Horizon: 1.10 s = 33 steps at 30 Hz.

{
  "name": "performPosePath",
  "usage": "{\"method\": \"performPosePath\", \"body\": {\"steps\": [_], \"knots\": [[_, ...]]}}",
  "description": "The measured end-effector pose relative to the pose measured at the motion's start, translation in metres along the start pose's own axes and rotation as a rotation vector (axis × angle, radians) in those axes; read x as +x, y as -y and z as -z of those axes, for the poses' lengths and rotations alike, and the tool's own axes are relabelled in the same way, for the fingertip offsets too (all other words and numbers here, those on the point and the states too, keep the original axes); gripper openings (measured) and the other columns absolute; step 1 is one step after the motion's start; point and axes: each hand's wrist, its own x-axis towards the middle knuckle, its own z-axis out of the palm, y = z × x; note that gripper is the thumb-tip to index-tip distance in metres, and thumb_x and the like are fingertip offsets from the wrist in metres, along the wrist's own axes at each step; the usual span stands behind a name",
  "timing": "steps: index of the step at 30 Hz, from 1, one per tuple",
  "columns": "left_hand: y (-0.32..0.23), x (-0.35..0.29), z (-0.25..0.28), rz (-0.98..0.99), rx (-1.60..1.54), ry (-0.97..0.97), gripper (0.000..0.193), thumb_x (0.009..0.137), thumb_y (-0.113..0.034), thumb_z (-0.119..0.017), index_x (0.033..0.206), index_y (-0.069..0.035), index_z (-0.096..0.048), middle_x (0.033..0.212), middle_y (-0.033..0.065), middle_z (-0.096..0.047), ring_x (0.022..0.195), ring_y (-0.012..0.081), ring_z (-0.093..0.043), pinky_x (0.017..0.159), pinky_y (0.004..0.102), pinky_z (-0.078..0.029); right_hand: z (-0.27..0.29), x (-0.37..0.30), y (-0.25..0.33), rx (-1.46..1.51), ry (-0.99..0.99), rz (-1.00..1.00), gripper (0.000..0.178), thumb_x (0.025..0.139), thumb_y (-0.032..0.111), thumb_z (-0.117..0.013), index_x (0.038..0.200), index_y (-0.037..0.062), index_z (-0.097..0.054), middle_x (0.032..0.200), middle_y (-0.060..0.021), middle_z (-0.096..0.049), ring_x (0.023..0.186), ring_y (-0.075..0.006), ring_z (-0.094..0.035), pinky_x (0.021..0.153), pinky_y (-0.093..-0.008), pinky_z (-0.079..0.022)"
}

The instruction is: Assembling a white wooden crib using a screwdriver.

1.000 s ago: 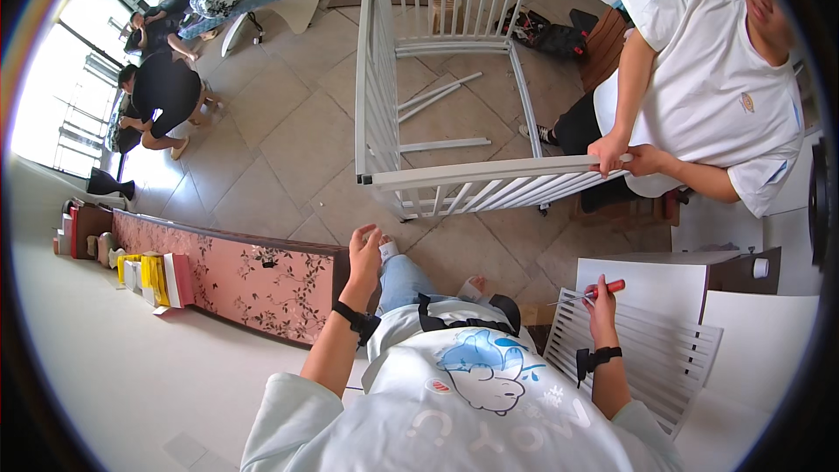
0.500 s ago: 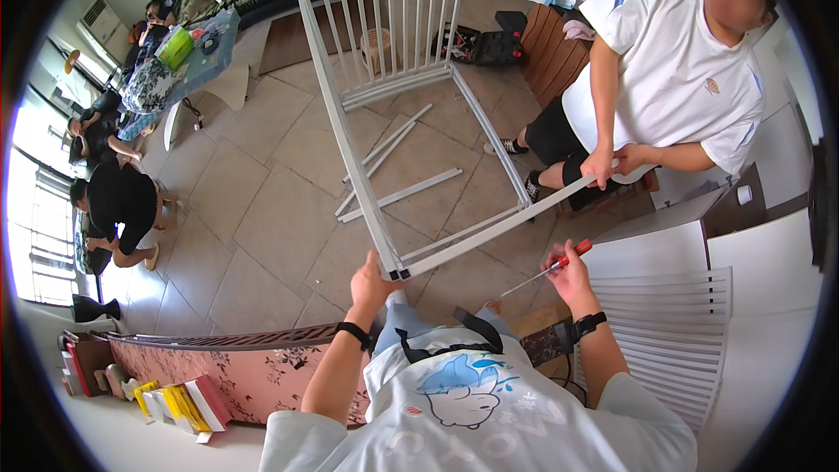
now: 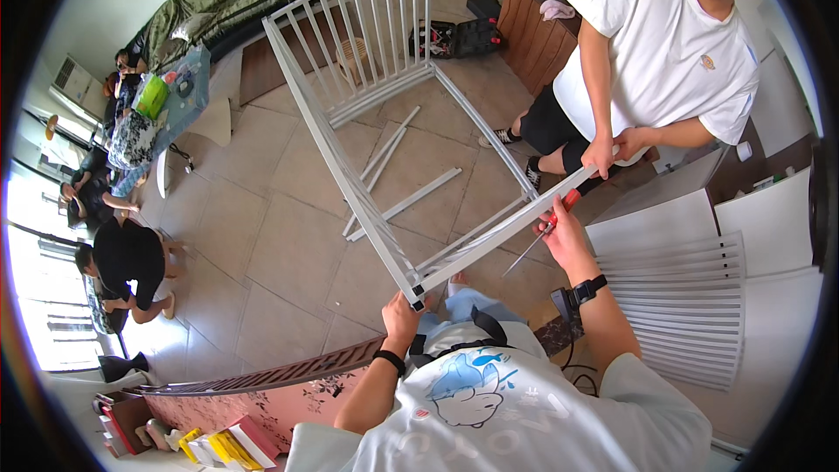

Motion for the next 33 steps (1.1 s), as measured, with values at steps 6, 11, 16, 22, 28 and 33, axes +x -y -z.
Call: {"method": "performPosePath", "body": {"steps": [6,11,16,22,28,33], "knots": [[-0.005,-0.002,0.004,0.04,0.035,0.026,0.038,0.074,-0.032,-0.08,0.094,-0.005,-0.065,0.084,0.0151,-0.068,0.076,0.0351,-0.067,0.067,0.0409,-0.053,-0.02,0.025,-0.007,-0.007,0.027,-0.009,0.028,0.094,0.034,-0.061,0.093,0.0077,-0.053,0.085,-0.0083,-0.065,0.055,-0.0073,-0.043,0.054,-0.026,-0.043],[-0.01,0.0,0.005,0.047,0.066,0.039,0.045,0.075,-0.035,-0.078,0.105,-0.005,-0.063,0.087,0.0142,-0.069,0.08,0.0353,-0.067,0.069,0.0408,-0.054,-0.012,0.039,-0.022,-0.142,-0.008,0.046,0.014,0.094,0.019,-0.061,0.094,0.007,-0.054,0.08,-0.0052,-0.062,0.056,-0.0083,-0.047,0.051,-0.0253,-0.039],[0.005,0.005,0.013,-0.036,0.083,0.244,0.045,0.077,-0.028,-0.073,0.119,-0.017,-0.061,0.091,0.0121,-0.069,0.083,0.0338,-0.066,0.072,0.0413,-0.054,-0.001,0.035,-0.028,-0.164,-0.033,0.082,0.009,0.091,0.01,-0.059,0.094,0.0051,-0.052,0.078,-0.0051,-0.059,0.059,-0.0094,-0.051,0.048,-0.0251,-0.038],[0.053,0.013,0.007,-0.122,0.148,0.471,0.039,0.084,-0.021,-0.056,0.123,-0.024,-0.061,0.102,0.0124,-0.068,0.09,0.0336,-0.066,0.076,0.0414,-0.053,-0.002,0.034,-0.027,-0.199,-0.065,0.076,0.011,0.091,0.011,-0.059,0.096,0.0039,-0.053,0.079,-0.0065,-0.061,0.059,-0.0105,-0.053,0.047,-0.0249,-0.039],[0.042,0.045,0.03,-0.169,0.074,0.511,0.04,0.088,-0.017,-0.049,0.125,-0.026,-0.062,0.106,0.0114,-0.067,0.093,0.0338,-0.065,0.078,0.0412,-0.053,-0.01,0.041,-0.032,-0.168,-0.106,0.092,0.01,0.091,0.009,-0.057,0.095,0.0007,-0.054,0.08,-0.0082,-0.061,0.058,-0.0108,-0.052,0.046,-0.0249,-0.039],[0.057,0.071,0.04,-0.227,0.055,0.556,0.041,0.087,-0.015,-0.05,0.125,-0.026,-0.062,0.105,0.0116,-0.067,0.088,0.0348,-0.065,0.075,0.0409,-0.054,-0.023,0.049,-0.033,-0.122,-0.084,0.083,0.011,0.091,0.01,-0.058,0.095,0.0013,-0.052,0.078,-0.0074,-0.06,0.056,-0.0104,-0.051,0.045,-0.025,-0.038]]}}
